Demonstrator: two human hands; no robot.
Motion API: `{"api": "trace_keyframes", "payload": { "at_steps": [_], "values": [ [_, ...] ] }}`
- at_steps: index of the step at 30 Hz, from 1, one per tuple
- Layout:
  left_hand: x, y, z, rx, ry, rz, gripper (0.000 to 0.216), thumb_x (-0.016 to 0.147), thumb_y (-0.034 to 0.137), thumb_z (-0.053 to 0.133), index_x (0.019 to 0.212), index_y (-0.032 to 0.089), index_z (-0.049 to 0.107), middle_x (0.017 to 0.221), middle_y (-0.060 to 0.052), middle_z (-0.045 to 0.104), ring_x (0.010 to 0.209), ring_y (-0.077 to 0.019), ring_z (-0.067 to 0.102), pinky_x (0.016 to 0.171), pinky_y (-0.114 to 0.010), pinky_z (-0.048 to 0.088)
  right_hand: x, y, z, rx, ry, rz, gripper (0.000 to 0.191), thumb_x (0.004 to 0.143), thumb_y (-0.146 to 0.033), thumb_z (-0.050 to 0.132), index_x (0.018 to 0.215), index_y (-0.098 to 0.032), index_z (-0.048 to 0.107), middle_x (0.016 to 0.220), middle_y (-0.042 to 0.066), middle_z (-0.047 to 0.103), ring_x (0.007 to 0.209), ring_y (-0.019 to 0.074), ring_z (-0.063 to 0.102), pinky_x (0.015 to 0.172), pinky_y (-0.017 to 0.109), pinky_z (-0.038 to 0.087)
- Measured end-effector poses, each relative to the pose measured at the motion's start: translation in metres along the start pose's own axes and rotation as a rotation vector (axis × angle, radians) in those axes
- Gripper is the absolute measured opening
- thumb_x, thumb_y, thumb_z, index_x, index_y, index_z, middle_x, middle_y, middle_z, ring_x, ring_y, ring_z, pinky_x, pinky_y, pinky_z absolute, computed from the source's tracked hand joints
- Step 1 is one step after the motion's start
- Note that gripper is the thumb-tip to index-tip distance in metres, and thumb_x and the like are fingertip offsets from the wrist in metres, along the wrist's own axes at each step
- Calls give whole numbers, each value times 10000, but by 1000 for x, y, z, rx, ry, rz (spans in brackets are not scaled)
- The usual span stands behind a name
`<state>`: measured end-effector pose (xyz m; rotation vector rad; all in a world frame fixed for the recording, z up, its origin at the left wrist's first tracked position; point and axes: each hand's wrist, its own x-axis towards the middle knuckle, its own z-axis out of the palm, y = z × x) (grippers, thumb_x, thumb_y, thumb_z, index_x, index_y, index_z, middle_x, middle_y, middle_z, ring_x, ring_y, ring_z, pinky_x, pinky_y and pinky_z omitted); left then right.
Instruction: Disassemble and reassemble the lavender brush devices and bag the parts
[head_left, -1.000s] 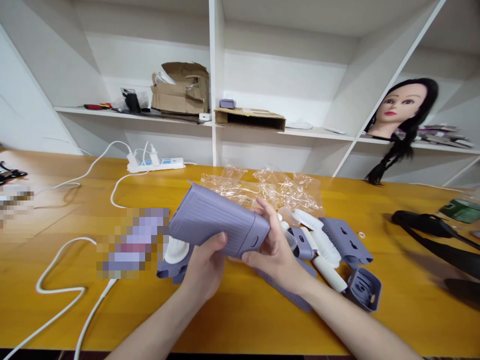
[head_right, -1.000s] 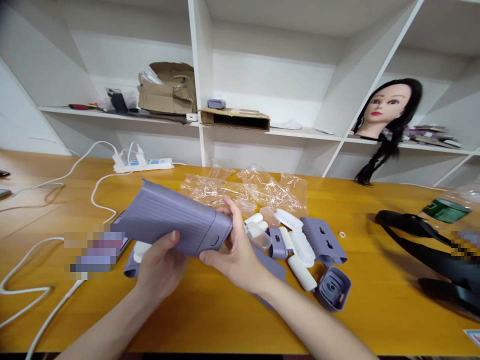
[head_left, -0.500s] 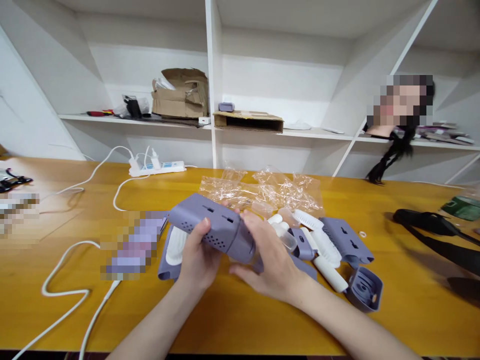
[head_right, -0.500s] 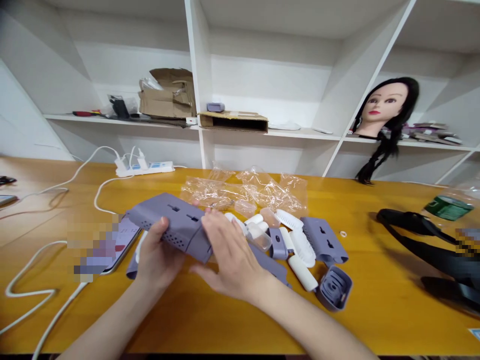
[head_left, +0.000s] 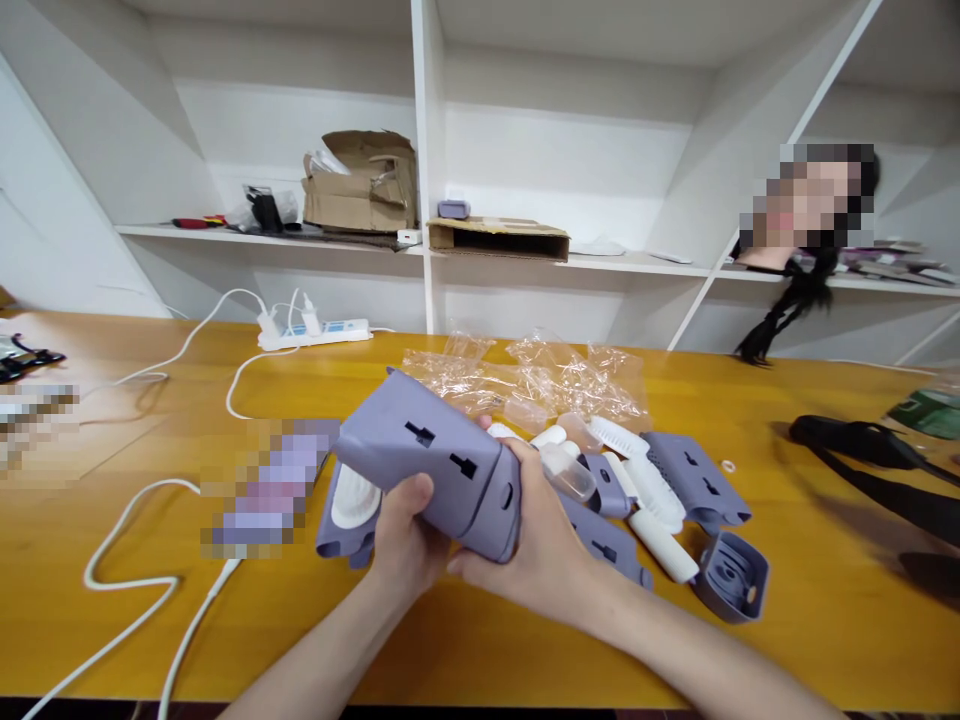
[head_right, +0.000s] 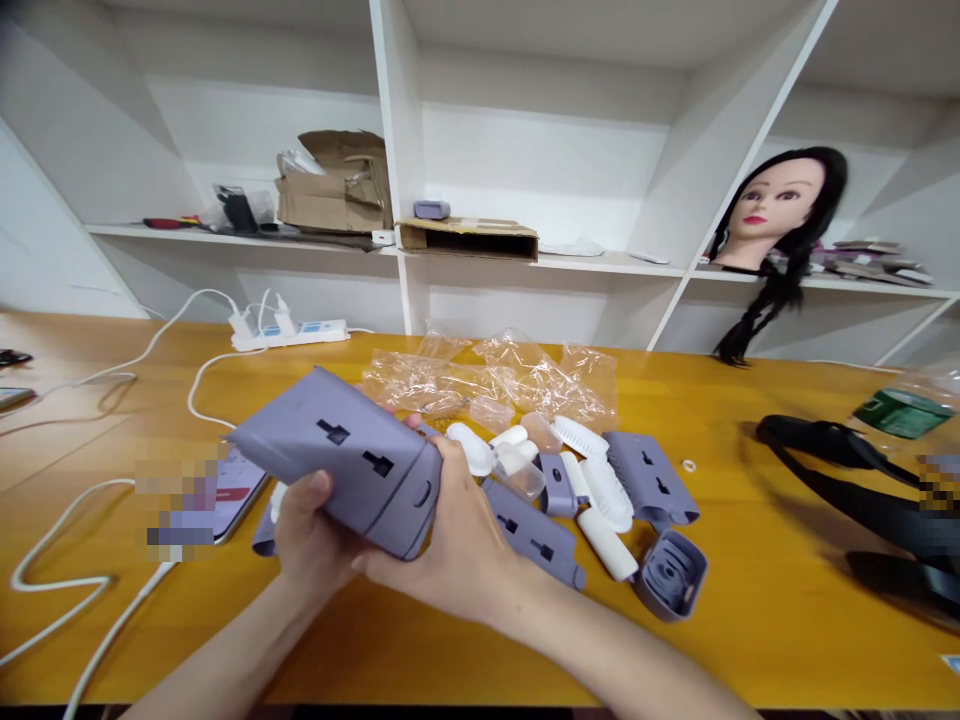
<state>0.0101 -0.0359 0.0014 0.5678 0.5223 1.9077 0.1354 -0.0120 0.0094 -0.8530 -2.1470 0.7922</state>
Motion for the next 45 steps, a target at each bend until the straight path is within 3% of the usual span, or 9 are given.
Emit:
{"api": "trace_keyframes", "payload": {
  "at_steps": [6, 16, 20, 25, 28, 31, 36, 40, 45],
  "values": [
    [-4, -2, -4, 50, -15, -25, 520, 545, 261, 656, 1064, 237, 633, 978, -43, 714, 993, -332, 632, 818, -444, 524, -5, -10, -4, -140, -6, 67, 839, 590, -357, 729, 1248, -212, 230, 1210, 146, 482, 1063, 296, 547, 870, 469, 468],
    [-5, -3, -3, -8, -41, 28, 528, 569, 261, 654, 1096, 251, 620, 1056, -45, 690, 1036, -337, 610, 807, -434, 533, -3, -16, -4, -91, -29, 105, 854, 586, -336, 735, 1270, -207, 241, 1231, 146, 456, 1098, 299, 525, 907, 494, 444],
    [3, 4, -4, -23, -53, 41, 525, 605, 254, 638, 1129, 262, 599, 1110, -47, 668, 1060, -332, 598, 833, -441, 522, 5, -11, -10, 201, -116, 111, 964, 522, -306, 815, 1301, -246, 250, 1332, 114, 399, 1203, 265, 440, 981, 439, 395],
    [8, 14, -4, -45, -154, 65, 550, 594, 263, 639, 1142, 248, 592, 1166, -67, 642, 1106, -364, 564, 897, -493, 480, 14, -2, -23, 850, -278, 365, 397, 699, -287, 684, 1049, -221, 507, 1032, 20, 581, 798, 115, 586, 719, 269, 483],
    [6, 14, -3, -24, -191, 51, 554, 588, 272, 658, 1139, 274, 593, 1176, -50, 641, 1124, -367, 551, 880, -478, 490, 16, 2, -24, 954, -341, 502, 331, 619, -171, 715, 923, -182, 585, 808, -26, 612, 664, 82, 581, 644, 222, 471],
    [2, 13, -2, 12, -225, 21, 596, 550, 300, 703, 1135, 297, 591, 1164, -38, 648, 1126, -377, 546, 859, -469, 494, 16, 7, -20, 969, -386, 526, 317, 553, -116, 740, 850, -158, 635, 679, -51, 624, 580, 67, 560, 576, 193, 451],
    [-3, 10, -4, 56, -196, -23, 629, 515, 383, 712, 1126, 287, 596, 1097, -71, 669, 1119, -403, 535, 808, -498, 498, 17, 7, -16, 923, -452, 478, 297, 466, -99, 790, 735, -135, 670, 646, -49, 650, 564, 67, 541, 530, 177, 412],
    [-2, 11, -7, 63, -202, -20, 656, 493, 444, 717, 1117, 276, 604, 1097, -100, 658, 1129, -420, 517, 799, -525, 492, 16, 3, -16, 873, -441, 479, 334, 454, -108, 801, 761, -145, 675, 621, -68, 630, 544, 68, 524, 531, 186, 397],
    [-2, 16, -5, 91, -268, -47, 725, 426, 392, 794, 1117, 280, 605, 1105, -110, 651, 1146, -430, 502, 814, -527, 487, 15, 4, -18, 830, -532, 447, 352, 500, -111, 787, 825, -172, 666, 709, -63, 645, 611, 80, 557, 621, 215, 434]
  ]
}}
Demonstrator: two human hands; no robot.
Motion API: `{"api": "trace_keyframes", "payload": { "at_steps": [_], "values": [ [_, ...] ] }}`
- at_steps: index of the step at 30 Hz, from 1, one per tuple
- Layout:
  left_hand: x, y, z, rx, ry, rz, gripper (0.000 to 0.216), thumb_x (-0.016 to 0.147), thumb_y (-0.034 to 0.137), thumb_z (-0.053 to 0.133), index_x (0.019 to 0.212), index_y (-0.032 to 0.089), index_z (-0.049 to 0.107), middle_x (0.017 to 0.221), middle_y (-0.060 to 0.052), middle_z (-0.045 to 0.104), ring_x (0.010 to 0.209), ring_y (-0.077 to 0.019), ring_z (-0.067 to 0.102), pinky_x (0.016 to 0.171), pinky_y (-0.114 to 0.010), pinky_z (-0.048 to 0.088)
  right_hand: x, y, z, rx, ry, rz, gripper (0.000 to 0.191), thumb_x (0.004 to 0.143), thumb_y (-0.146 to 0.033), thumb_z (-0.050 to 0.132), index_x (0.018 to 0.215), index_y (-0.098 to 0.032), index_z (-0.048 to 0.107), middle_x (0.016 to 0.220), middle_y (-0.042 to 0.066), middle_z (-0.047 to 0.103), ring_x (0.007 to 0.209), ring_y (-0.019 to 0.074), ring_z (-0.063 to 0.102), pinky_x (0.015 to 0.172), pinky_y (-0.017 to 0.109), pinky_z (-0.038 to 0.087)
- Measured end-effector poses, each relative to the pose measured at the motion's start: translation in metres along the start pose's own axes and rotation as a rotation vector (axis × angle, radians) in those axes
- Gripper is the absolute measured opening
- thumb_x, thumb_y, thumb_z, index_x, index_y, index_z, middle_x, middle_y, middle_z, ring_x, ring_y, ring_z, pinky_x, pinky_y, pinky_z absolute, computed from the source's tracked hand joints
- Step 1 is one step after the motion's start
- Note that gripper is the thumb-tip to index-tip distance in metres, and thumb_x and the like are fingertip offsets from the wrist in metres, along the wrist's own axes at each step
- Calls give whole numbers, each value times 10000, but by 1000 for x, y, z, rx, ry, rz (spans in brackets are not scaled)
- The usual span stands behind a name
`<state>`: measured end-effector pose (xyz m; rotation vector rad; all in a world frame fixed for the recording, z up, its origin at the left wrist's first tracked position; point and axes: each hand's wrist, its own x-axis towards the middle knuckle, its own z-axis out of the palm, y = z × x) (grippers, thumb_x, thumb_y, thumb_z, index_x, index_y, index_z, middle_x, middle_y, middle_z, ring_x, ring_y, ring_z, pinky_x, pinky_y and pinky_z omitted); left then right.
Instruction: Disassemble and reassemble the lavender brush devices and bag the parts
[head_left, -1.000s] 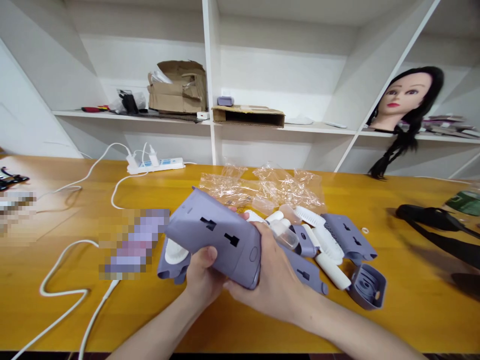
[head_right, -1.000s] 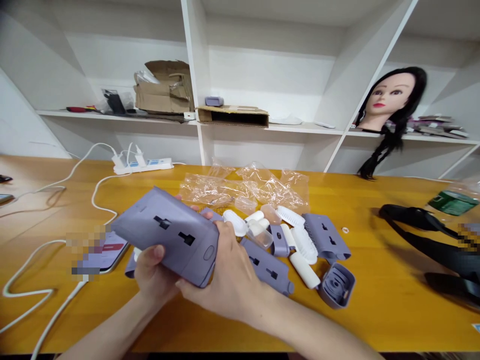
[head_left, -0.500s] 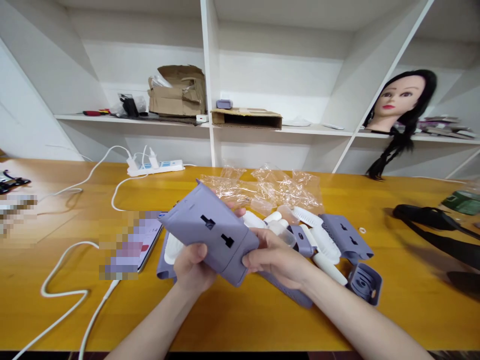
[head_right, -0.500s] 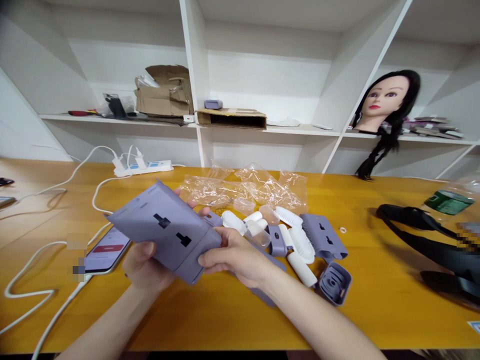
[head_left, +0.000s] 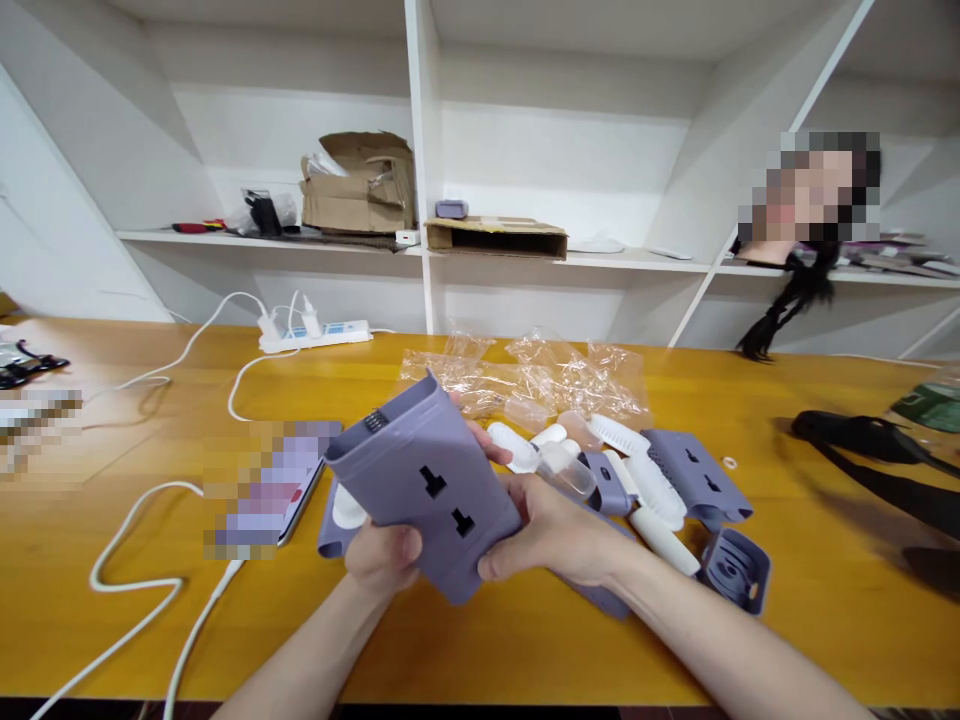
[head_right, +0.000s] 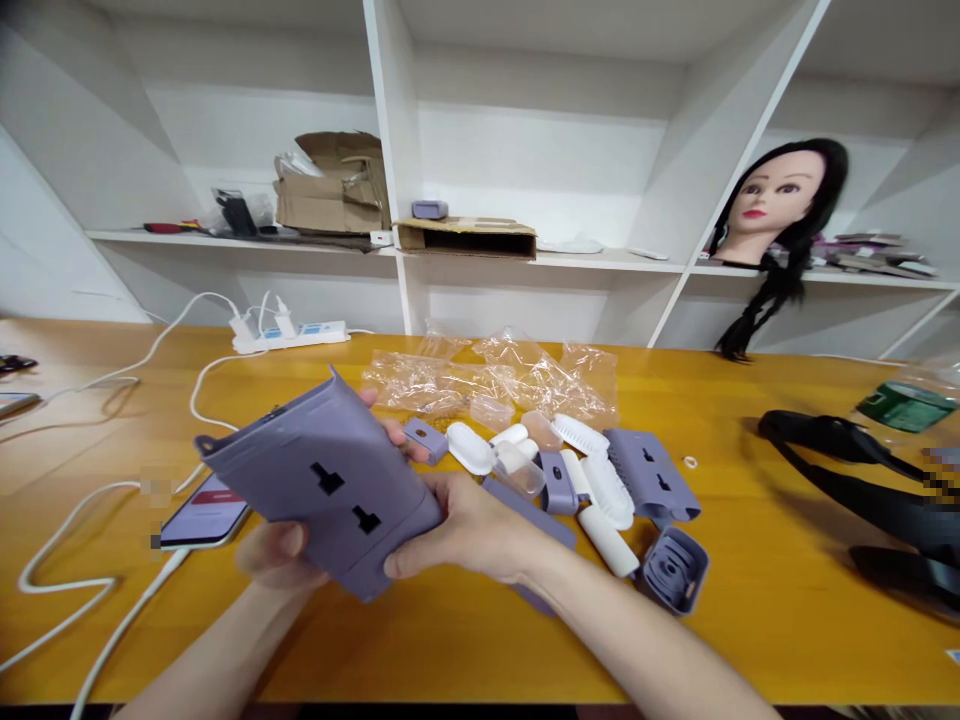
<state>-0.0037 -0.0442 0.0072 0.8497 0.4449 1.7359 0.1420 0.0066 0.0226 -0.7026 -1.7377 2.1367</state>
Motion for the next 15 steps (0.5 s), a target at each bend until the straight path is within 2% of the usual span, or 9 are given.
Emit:
{"api": "trace_keyframes", "payload": {
  "at_steps": [4, 7, 12, 15],
  "values": [
    [-1, -1, 2, -23, 16, -20, 758, 403, 387, 812, 1124, 280, 602, 1102, -111, 651, 1143, -433, 506, 815, -521, 491, -1, 0, -3, -142, -40, 22, 396, 498, -127, 793, 865, -186, 656, 769, -47, 647, 661, 105, 568, 618, 231, 453],
    [-2, -3, 3, -62, 13, -26, 751, 408, 359, 807, 1126, 283, 600, 1078, -107, 652, 1142, -431, 506, 824, -511, 490, -1, 1, -4, -207, -50, -3, 341, 506, -187, 795, 818, -178, 659, 754, -37, 633, 664, 119, 560, 606, 246, 463],
    [-3, 0, 5, -59, 2, -18, 739, 411, 373, 782, 1120, 287, 595, 954, -102, 664, 1100, -429, 530, 803, -514, 493, -1, 6, 6, -157, -6, -82, 288, 495, -197, 790, 735, -174, 632, 686, -51, 583, 604, 98, 499, 537, 214, 400],
    [-2, 4, 1, -38, 7, -12, 748, 407, 406, 782, 1121, 283, 595, 949, -105, 669, 1053, -416, 566, 786, -499, 498, -2, 6, 14, -109, 35, -121, 285, 497, -196, 788, 728, -178, 622, 674, -55, 578, 606, 101, 496, 531, 212, 383]
  ]
}}
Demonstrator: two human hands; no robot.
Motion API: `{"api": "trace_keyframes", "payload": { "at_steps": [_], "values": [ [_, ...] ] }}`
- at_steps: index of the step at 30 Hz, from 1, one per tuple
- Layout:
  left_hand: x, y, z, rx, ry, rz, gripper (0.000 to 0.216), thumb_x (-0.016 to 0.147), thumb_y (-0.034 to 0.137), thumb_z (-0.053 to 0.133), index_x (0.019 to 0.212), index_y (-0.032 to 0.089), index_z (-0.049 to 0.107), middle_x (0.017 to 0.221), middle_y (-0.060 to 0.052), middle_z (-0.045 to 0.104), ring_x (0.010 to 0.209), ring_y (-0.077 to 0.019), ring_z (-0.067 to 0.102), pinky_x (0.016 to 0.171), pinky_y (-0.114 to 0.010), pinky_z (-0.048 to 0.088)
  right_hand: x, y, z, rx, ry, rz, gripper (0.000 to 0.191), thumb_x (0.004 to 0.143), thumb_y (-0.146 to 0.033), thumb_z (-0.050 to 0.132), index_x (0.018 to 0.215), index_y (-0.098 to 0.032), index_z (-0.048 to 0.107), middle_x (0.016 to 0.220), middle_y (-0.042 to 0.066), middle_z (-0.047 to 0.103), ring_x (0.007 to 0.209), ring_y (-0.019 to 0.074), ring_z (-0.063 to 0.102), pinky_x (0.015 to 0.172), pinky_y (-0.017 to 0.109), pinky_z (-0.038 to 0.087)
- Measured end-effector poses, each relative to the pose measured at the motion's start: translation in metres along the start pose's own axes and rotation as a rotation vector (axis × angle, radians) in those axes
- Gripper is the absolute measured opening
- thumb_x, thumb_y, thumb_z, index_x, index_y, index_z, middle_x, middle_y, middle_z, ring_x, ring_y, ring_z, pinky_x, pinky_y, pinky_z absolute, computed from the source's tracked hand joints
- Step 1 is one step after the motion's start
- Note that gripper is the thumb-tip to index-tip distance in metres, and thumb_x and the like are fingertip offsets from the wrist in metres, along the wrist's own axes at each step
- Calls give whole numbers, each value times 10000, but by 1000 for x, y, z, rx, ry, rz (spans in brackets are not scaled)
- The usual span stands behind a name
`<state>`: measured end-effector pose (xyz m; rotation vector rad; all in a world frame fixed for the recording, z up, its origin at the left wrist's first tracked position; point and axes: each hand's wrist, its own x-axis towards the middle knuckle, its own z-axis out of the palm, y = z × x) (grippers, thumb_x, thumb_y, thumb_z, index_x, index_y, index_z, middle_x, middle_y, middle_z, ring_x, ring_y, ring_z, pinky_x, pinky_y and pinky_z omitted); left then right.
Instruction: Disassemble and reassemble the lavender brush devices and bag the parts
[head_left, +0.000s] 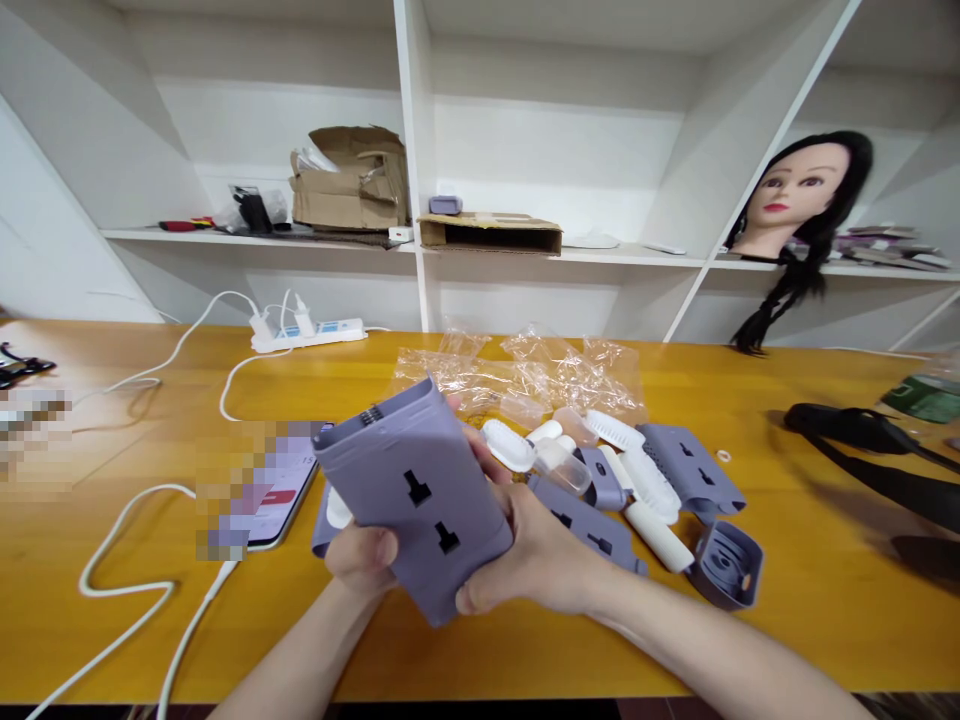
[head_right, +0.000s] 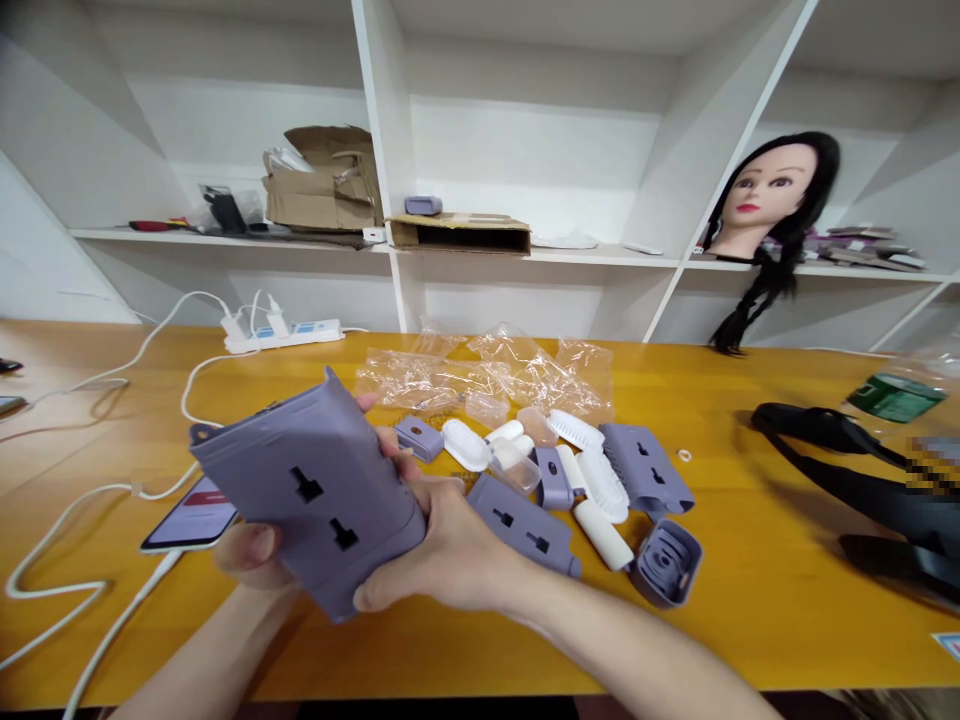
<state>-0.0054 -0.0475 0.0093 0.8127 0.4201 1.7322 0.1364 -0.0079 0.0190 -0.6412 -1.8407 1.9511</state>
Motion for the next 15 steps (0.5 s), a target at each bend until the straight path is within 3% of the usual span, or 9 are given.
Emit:
{"api": "trace_keyframes", "payload": {
  "at_steps": [3, 5, 8, 10, 11, 13, 15],
  "values": [
    [4, 2, -7, 45, -27, -46, 743, 394, 413, 804, 1096, 271, 607, 1006, -117, 673, 1026, -403, 583, 769, -477, 501, -1, -4, 3, 15, 21, 30, 316, 504, -175, 779, 775, -176, 619, 675, -51, 593, 591, 109, 510, 544, 230, 394],
    [7, -1, -8, 110, 39, -31, 656, 456, 419, 805, 1064, 257, 618, 966, -97, 684, 979, -351, 610, 747, -420, 507, -1, -6, 1, -56, 106, 15, 332, 528, -177, 763, 824, -178, 613, 712, -35, 619, 622, 130, 542, 576, 255, 426],
    [8, -14, -4, 202, 190, 86, 524, 601, 373, 774, 1083, 267, 599, 970, -37, 678, 937, -236, 625, 738, -307, 499, 0, -4, -7, -412, 464, -122, 339, 611, -205, 707, 927, -203, 585, 847, 8, 656, 754, 192, 598, 680, 330, 475],
    [7, -24, 1, 201, 174, 56, 595, 595, 342, 792, 1143, 294, 565, 1130, -28, 640, 1007, -227, 603, 776, -305, 498, 1, 2, -10, -745, 720, -203, 335, 657, -219, 666, 975, -211, 560, 906, 48, 654, 829, 244, 611, 734, 398, 478],
    [6, -28, 3, 189, 167, 10, 613, 587, 335, 798, 1152, 288, 564, 1163, -36, 630, 1049, -238, 588, 814, -324, 495, 1, 5, -11, -891, 785, -237, 335, 676, -219, 645, 996, -205, 549, 924, 72, 649, 856, 270, 612, 753, 433, 474],
    [6, -30, 3, 158, 206, -78, 574, 606, 348, 780, 1137, 244, 590, 1119, -57, 656, 1073, -264, 585, 878, -371, 479, -1, 11, -8, -1077, 740, -312, 368, 712, -198, 593, 1073, -176, 524, 981, 124, 631, 934, 310, 600, 800, 488, 460],
    [8, -26, -1, 130, 280, -109, 518, 606, 350, 762, 1084, 198, 630, 997, -64, 699, 1034, -283, 609, 904, -401, 468, -3, 11, -5, -1086, 578, -354, 464, 724, -214, 592, 1170, -160, 473, 1058, 145, 601, 1000, 314, 577, 834, 497, 455]
  ]
}}
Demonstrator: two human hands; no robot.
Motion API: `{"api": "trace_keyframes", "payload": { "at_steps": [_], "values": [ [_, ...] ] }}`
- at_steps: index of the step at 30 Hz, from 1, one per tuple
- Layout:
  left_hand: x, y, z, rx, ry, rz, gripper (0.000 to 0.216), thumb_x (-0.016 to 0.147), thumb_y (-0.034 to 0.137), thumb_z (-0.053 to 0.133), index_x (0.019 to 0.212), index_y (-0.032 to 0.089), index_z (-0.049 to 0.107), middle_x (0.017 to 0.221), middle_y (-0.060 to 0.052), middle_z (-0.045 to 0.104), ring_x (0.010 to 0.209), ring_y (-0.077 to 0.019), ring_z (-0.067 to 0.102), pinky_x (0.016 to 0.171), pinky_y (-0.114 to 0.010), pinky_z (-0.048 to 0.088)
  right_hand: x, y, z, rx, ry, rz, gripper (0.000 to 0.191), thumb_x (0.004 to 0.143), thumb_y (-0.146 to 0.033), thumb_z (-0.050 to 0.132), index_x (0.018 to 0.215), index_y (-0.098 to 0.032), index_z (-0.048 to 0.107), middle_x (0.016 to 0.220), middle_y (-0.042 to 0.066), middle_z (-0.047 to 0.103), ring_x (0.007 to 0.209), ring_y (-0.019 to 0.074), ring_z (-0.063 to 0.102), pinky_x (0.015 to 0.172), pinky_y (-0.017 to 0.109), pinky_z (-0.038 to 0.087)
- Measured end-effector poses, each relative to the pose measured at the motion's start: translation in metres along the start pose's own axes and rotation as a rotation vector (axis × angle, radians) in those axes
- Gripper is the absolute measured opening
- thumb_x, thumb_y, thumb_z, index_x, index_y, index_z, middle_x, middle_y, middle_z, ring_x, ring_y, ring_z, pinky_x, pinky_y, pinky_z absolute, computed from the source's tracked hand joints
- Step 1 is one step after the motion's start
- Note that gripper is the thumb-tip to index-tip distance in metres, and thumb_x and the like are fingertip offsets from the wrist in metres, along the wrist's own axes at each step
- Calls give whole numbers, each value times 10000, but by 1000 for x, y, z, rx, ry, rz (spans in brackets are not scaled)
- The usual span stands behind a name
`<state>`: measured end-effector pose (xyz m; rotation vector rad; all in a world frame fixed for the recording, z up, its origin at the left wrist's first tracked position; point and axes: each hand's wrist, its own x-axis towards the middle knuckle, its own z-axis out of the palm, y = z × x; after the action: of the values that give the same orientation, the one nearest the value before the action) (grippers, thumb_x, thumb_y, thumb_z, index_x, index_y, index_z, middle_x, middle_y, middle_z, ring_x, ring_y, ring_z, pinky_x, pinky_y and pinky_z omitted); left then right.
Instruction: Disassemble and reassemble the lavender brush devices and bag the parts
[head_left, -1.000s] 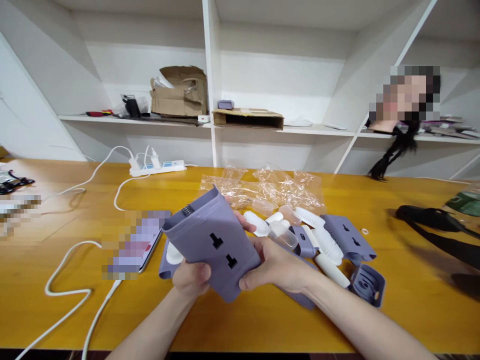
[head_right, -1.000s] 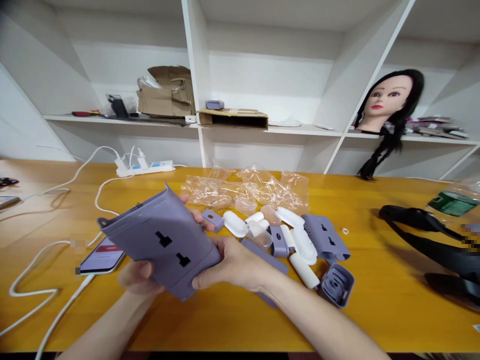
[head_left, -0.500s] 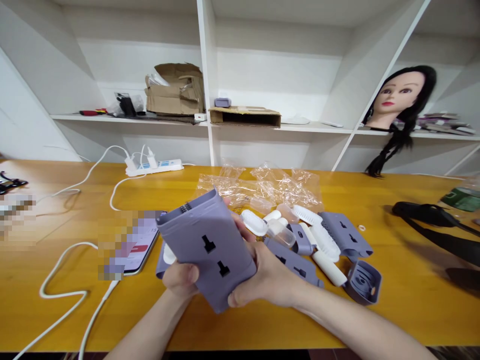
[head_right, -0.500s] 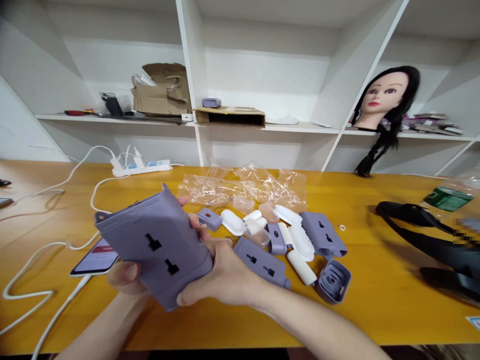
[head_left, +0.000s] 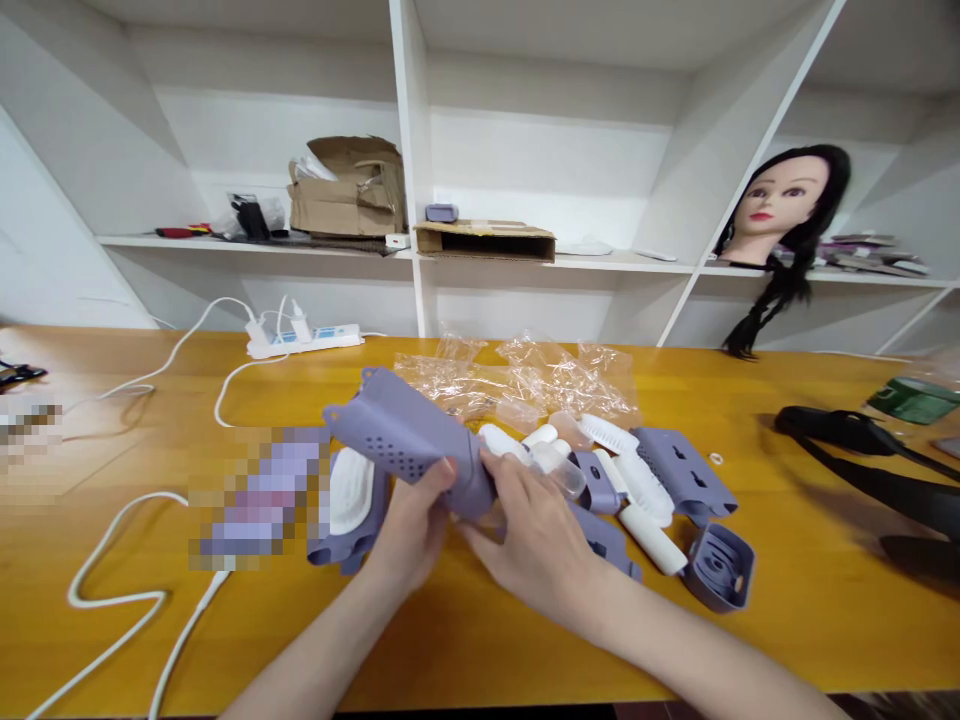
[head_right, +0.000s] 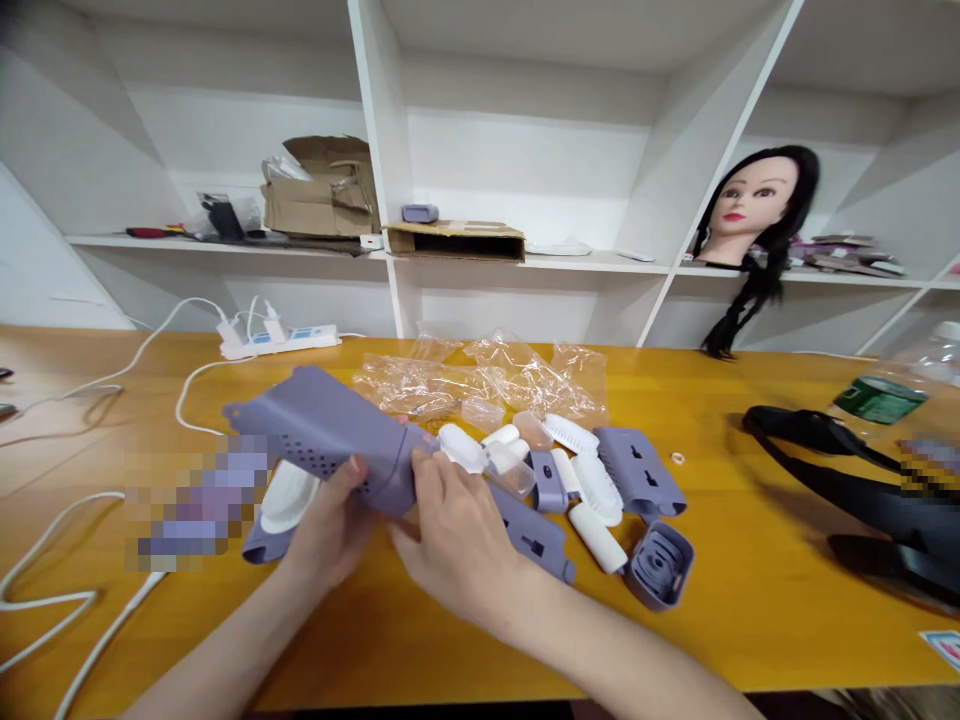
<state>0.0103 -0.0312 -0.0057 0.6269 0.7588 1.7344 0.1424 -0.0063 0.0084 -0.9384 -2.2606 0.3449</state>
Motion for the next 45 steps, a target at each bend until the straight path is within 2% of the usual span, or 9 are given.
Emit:
{"api": "trace_keyframes", "payload": {
  "at_steps": [7, 13, 18, 25, 29, 32, 36, 40, 45],
  "values": [
    [11, 20, -14, -60, -149, -43, 491, 537, 289, 703, 1016, 182, 678, 890, -66, 735, 984, -335, 637, 878, -440, 494, 13, -10, -19, 827, -152, 297, 405, 719, -261, 582, 1088, -254, 415, 1086, 28, 481, 659, 95, 534, 621, 292, 482],
    [4, 14, -10, -79, -139, -105, 452, 563, 280, 664, 1004, 183, 685, 890, -67, 737, 967, -339, 641, 846, -451, 511, 14, -10, -18, 1181, -294, 475, 329, 660, -148, 590, 948, -236, 457, 853, -40, 535, 681, 79, 528, 648, 231, 471],
    [1, 17, -5, -91, -125, -57, 413, 583, 285, 644, 978, 174, 694, 966, -80, 728, 1011, -339, 623, 865, -444, 504, 13, -5, -15, 1250, -293, 347, 405, 642, -86, 637, 993, -229, 495, 860, -46, 551, 692, 74, 535, 653, 205, 468],
    [0, 22, 1, -147, -62, -26, 509, 543, 289, 606, 1026, 145, 675, 990, -101, 722, 977, -344, 633, 815, -440, 525, 11, -6, -8, 1115, -252, 217, 868, 611, -88, 750, 1332, -322, 325, 1360, 28, 406, 963, 131, 562, 793, 260, 513],
    [-2, 18, -3, -147, -47, -81, 481, 550, 305, 602, 1000, 154, 677, 821, -79, 729, 866, -331, 659, 743, -442, 542, 9, -7, -9, 1051, -279, 288, 828, 628, -96, 744, 1328, -309, 356, 999, -14, 605, 645, 94, 576, 618, 262, 536],
    [-2, 16, -5, -131, -44, -99, 371, 548, 296, 599, 875, 151, 698, 761, -75, 724, 759, -311, 669, 670, -426, 551, 9, -6, -8, 1075, -285, 313, 824, 618, -104, 754, 1317, -317, 373, 841, -46, 614, 582, 105, 584, 557, 271, 542],
    [-2, 17, -3, -144, -87, -131, 365, 548, 304, 595, 860, 152, 709, 850, -93, 736, 780, -321, 668, 640, -422, 549, 11, -6, -7, 1081, -251, 326, 849, 587, -145, 789, 1313, -333, 392, 1018, -3, 600, 575, 96, 584, 520, 270, 543],
    [-2, 19, 0, -166, -39, -53, 393, 520, 268, 593, 880, 164, 711, 879, -75, 736, 835, -317, 661, 719, -428, 540, 16, -6, -10, 1103, -251, 252, 841, 569, -152, 795, 1302, -315, 416, 1250, 30, 502, 814, 132, 588, 604, 241, 525],
    [-4, 17, 1, -122, -94, -35, 553, 419, 164, 558, 955, 196, 689, 1023, -53, 710, 1015, -348, 598, 800, -425, 506, 20, -2, -12, 1162, -315, 286, 648, 591, -94, 717, 1181, -252, 502, 1147, 17, 548, 889, 131, 546, 665, 212, 469]
  ]
}}
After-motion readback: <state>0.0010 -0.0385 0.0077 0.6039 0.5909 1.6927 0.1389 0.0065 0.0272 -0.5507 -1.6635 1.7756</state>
